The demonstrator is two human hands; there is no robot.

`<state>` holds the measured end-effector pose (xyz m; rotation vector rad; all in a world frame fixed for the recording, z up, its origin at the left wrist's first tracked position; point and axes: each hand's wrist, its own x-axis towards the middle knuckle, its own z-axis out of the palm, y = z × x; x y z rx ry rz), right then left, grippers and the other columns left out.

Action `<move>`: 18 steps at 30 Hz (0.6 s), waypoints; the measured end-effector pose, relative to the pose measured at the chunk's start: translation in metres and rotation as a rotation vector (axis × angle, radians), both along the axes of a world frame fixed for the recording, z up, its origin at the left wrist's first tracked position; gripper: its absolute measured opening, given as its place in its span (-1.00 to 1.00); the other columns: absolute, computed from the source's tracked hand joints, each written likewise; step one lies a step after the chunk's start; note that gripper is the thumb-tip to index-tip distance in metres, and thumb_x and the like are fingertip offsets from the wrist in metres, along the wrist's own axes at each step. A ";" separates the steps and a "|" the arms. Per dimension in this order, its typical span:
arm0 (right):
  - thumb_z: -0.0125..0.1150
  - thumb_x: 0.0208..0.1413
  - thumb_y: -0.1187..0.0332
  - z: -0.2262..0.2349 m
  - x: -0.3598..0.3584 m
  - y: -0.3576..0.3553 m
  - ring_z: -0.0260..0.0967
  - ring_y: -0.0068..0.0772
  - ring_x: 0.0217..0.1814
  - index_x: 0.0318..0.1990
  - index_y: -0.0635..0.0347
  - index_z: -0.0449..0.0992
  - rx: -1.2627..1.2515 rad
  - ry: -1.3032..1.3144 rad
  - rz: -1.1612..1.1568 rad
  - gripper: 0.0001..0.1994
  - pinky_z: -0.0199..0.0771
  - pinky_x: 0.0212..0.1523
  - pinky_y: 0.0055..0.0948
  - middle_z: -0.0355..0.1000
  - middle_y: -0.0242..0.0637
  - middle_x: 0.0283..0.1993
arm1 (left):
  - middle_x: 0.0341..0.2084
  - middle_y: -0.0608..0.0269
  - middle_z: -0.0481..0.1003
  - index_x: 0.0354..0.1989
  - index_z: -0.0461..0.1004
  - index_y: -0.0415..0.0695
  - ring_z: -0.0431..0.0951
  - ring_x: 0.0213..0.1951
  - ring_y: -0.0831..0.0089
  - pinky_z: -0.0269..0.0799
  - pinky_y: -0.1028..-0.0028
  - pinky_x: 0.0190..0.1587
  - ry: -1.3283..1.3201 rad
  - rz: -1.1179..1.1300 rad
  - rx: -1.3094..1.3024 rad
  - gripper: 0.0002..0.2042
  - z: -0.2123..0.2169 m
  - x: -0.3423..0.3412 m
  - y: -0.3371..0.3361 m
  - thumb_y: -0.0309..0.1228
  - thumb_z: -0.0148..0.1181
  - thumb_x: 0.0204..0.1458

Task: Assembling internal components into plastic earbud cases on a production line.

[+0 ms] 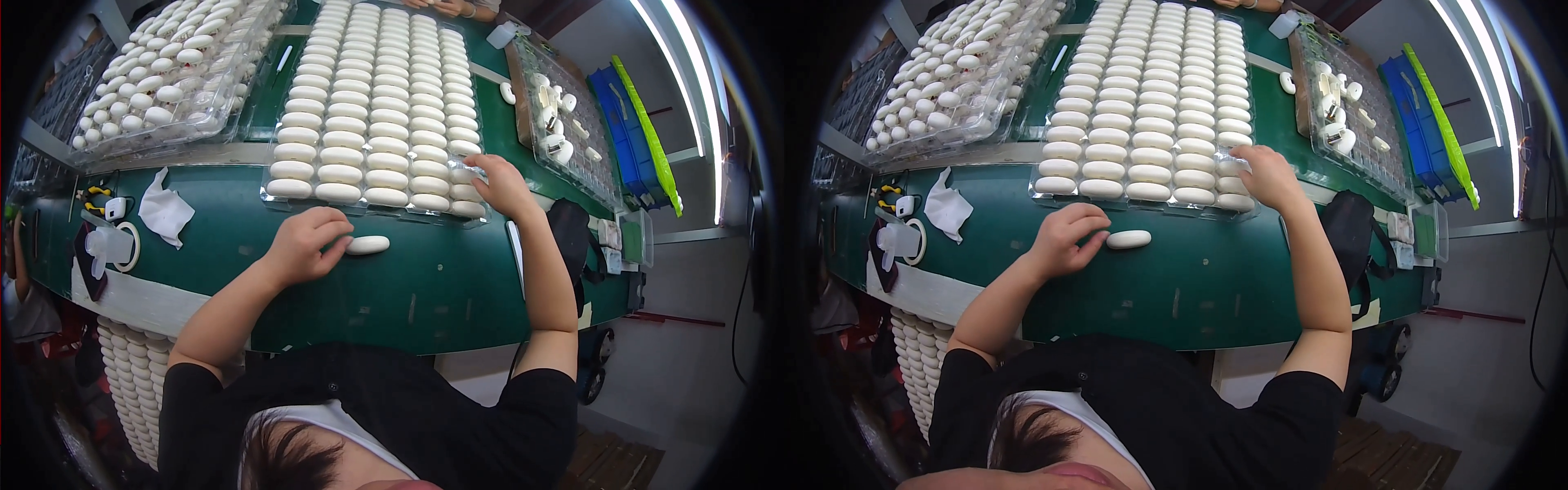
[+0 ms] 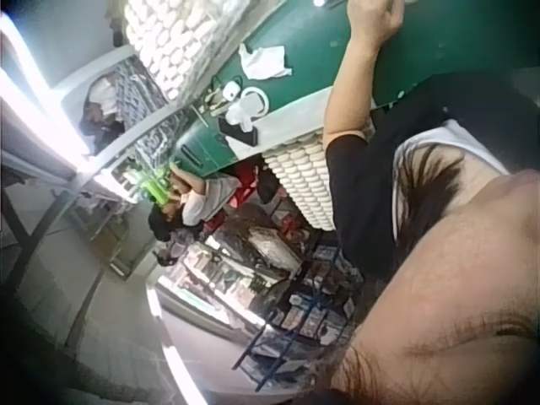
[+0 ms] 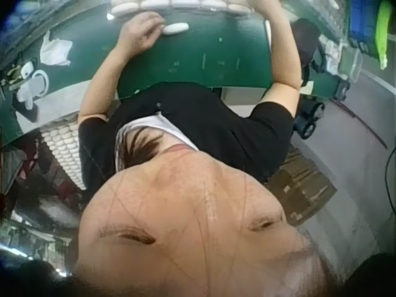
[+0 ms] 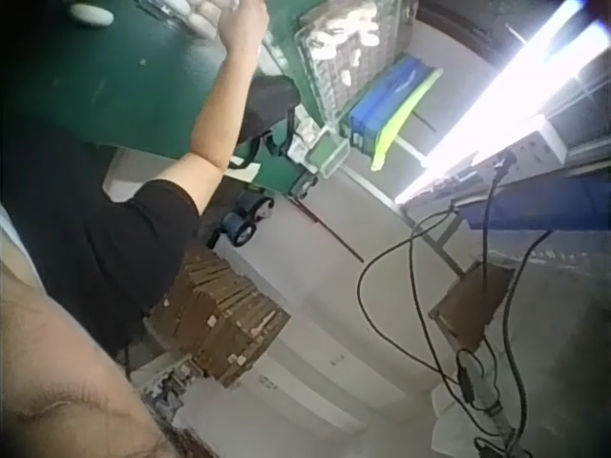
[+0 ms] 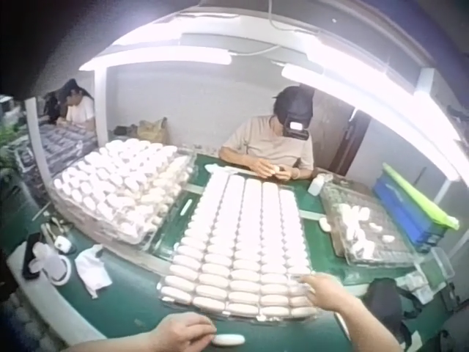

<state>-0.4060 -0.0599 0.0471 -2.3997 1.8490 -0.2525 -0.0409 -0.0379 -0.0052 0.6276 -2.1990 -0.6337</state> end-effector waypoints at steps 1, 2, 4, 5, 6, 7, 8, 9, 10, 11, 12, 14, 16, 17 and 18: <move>0.15 -0.05 0.46 -0.003 0.000 0.000 0.38 -0.01 -0.08 -0.11 0.16 0.48 0.062 -0.065 -0.001 -0.71 0.37 -0.05 -0.17 0.48 -0.10 -0.17 | -0.33 0.19 0.48 -0.30 0.48 -0.16 0.51 -0.27 0.24 0.45 0.34 -0.26 -0.041 -0.033 -0.005 -0.82 0.000 -0.004 0.004 -0.46 0.25 -0.11; 0.15 -0.05 0.46 -0.005 -0.001 0.001 0.38 -0.01 -0.08 -0.11 0.16 0.48 0.063 -0.068 -0.004 -0.71 0.37 -0.05 -0.17 0.48 -0.10 -0.17 | -0.29 0.19 0.47 -0.25 0.48 -0.16 0.50 -0.22 0.23 0.44 0.33 -0.20 -0.081 -0.067 -0.010 -0.78 0.000 -0.008 0.007 -0.44 0.27 -0.11; 0.13 -0.03 0.46 -0.006 -0.001 0.002 0.38 0.01 -0.04 -0.05 0.18 0.44 0.130 -0.093 -0.055 -0.68 0.36 -0.01 -0.16 0.47 -0.07 -0.11 | -0.26 0.16 0.47 -0.19 0.47 -0.15 0.49 -0.19 0.22 0.42 0.31 -0.15 -0.103 -0.055 -0.044 -0.73 0.000 -0.016 0.012 -0.44 0.27 -0.12; 0.13 -0.03 0.46 -0.006 -0.002 0.004 0.38 0.01 -0.04 -0.05 0.18 0.44 0.130 -0.094 -0.058 -0.68 0.36 -0.01 -0.16 0.47 -0.07 -0.11 | -0.23 0.14 0.47 -0.13 0.46 -0.15 0.48 -0.15 0.20 0.40 0.30 -0.10 -0.121 -0.040 -0.080 -0.68 -0.001 -0.018 0.014 -0.44 0.28 -0.12; 0.12 0.00 0.45 -0.005 -0.002 0.007 0.38 0.00 -0.03 -0.03 0.18 0.42 0.107 -0.105 -0.043 -0.68 0.36 -0.01 -0.17 0.47 -0.07 -0.10 | -0.23 0.14 0.47 -0.13 0.46 -0.15 0.48 -0.15 0.20 0.40 0.30 -0.10 -0.122 -0.042 -0.081 -0.68 -0.004 -0.019 0.015 -0.44 0.28 -0.12; 0.12 0.03 0.45 -0.002 0.000 0.009 0.39 -0.01 -0.03 -0.01 0.18 0.41 0.084 -0.116 -0.027 -0.68 0.37 -0.01 -0.18 0.46 -0.07 -0.08 | -0.23 0.15 0.47 -0.10 0.45 -0.15 0.48 -0.15 0.19 0.39 0.29 -0.09 -0.161 -0.067 -0.059 -0.66 -0.007 -0.018 0.014 -0.44 0.27 -0.11; 0.12 0.03 0.45 0.001 0.003 0.012 0.39 -0.01 -0.03 -0.01 0.18 0.41 0.082 -0.118 -0.026 -0.68 0.37 -0.01 -0.18 0.46 -0.07 -0.08 | -0.22 0.16 0.47 -0.08 0.44 -0.15 0.47 -0.15 0.19 0.38 0.29 -0.07 -0.201 -0.090 -0.037 -0.64 -0.008 -0.017 0.013 -0.45 0.27 -0.11; 0.12 0.05 0.48 0.007 0.005 0.017 0.40 -0.07 -0.03 0.01 0.19 0.39 0.026 -0.245 -0.100 -0.68 0.37 -0.01 -0.26 0.46 -0.07 -0.09 | -0.22 0.16 0.47 -0.08 0.44 -0.15 0.47 -0.15 0.19 0.38 0.29 -0.07 -0.203 -0.089 -0.038 -0.64 -0.008 -0.014 0.012 -0.45 0.27 -0.11; 0.13 0.07 0.50 0.012 0.010 0.024 0.41 -0.13 -0.03 0.02 0.20 0.38 -0.025 -0.375 -0.169 -0.67 0.38 0.00 -0.34 0.46 -0.08 -0.10 | -0.23 0.18 0.46 -0.09 0.44 -0.16 0.47 -0.14 0.20 0.37 0.28 -0.08 -0.221 -0.065 -0.023 -0.67 -0.004 -0.010 0.012 -0.45 0.24 -0.09; 0.13 0.07 0.50 0.016 0.018 0.031 0.41 -0.13 -0.03 0.02 0.20 0.38 -0.015 -0.377 -0.170 -0.67 0.38 0.00 -0.34 0.46 -0.08 -0.10 | -0.24 0.19 0.46 -0.10 0.44 -0.17 0.46 -0.14 0.21 0.37 0.28 -0.09 -0.238 -0.048 -0.001 -0.69 -0.003 -0.007 0.009 -0.46 0.22 -0.08; 0.14 0.06 0.51 0.020 0.032 0.039 0.41 -0.15 -0.03 0.03 0.22 0.37 -0.022 -0.411 -0.095 -0.66 0.37 0.00 -0.36 0.45 -0.07 -0.10 | -0.24 0.19 0.46 -0.10 0.44 -0.17 0.46 -0.14 0.21 0.37 0.28 -0.09 -0.240 -0.046 0.008 -0.69 -0.003 -0.002 0.007 -0.46 0.22 -0.08; 0.19 0.04 0.48 0.019 0.068 0.060 0.41 -0.11 -0.05 0.03 0.24 0.37 0.011 -0.352 0.036 -0.64 0.39 -0.03 -0.32 0.45 -0.10 -0.10 | -0.25 0.17 0.47 -0.13 0.45 -0.17 0.47 -0.15 0.21 0.37 0.28 -0.10 -0.283 0.021 0.010 -0.70 -0.003 0.006 0.003 -0.46 0.22 -0.09; 0.19 0.00 0.46 0.005 0.104 0.076 0.37 -0.10 -0.05 0.01 0.16 0.40 0.032 -0.251 0.266 -0.64 0.33 -0.02 -0.21 0.43 -0.16 -0.12 | -0.25 0.11 0.50 -0.16 0.46 -0.18 0.49 -0.17 0.17 0.41 0.27 -0.11 -0.278 0.047 0.006 -0.72 0.001 0.009 0.001 -0.48 0.24 -0.10; 0.16 0.01 0.45 -0.004 0.117 0.082 0.36 -0.16 -0.03 0.00 0.14 0.40 0.101 -0.170 0.301 -0.66 0.30 0.01 -0.23 0.43 -0.19 -0.09 | -0.25 0.11 0.50 -0.17 0.46 -0.18 0.49 -0.17 0.16 0.41 0.26 -0.10 -0.282 0.053 0.034 -0.73 0.002 0.010 0.000 -0.49 0.24 -0.11; 0.15 0.03 0.43 -0.014 0.125 0.085 0.36 -0.18 -0.01 -0.01 0.15 0.40 0.106 -0.138 0.325 -0.68 0.32 0.01 -0.24 0.43 -0.21 -0.09 | -0.25 0.10 0.50 -0.18 0.46 -0.19 0.49 -0.17 0.15 0.41 0.26 -0.10 -0.286 0.059 0.062 -0.73 0.002 0.011 0.000 -0.49 0.24 -0.11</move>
